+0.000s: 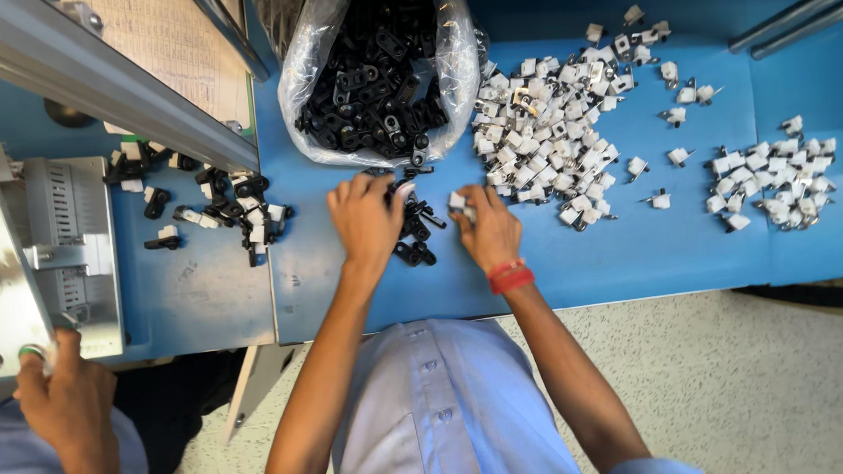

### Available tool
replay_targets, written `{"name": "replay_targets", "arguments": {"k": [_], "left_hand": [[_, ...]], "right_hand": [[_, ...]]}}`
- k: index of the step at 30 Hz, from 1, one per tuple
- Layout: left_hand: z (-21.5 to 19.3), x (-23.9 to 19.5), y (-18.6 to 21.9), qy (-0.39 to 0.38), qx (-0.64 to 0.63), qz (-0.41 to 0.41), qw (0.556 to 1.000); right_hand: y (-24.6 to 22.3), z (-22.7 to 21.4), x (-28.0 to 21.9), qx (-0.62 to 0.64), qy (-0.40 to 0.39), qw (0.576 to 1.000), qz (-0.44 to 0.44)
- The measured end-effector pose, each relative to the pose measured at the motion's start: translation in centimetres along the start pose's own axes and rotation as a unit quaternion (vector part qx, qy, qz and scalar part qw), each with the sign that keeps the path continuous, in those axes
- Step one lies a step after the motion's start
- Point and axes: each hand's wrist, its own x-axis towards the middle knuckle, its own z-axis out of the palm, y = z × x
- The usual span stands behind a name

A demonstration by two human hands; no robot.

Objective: The person repeatedly picks up small black and white plastic components from a blue workbench, joins them together by hand, and places the assembled units into a pile. The process is continuous and repetitive throughout the clip.

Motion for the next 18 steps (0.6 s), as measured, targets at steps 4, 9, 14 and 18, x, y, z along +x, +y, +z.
{"name": "replay_targets", "arguments": {"k": [4,9,14,18], "left_hand": [[3.0,2.7,1.3,-0.025,0.066,-0.026,0.997],[1.7,2.2,1.6,0.008,0.025,0.001,1.000],[-2.1,-2.5,2.3,-0.138,-0.318,-0.221,0.912],[-4.4,-6.5,3.6,-0.119,-0.530,-0.145,0.827]], "right_hand": [[2.2,-2.2,-2.9,-0.043,0.067,0.996,-0.050],[5.3,-1.4,-3.7,0.041,0.013,0.998,-0.034],[4.8,-1.5,-4.0,0.241,0.007,0.970,-0.030],[1.6,-4.4,-4.9,0.477,-0.004,0.878,-0.031]]}}
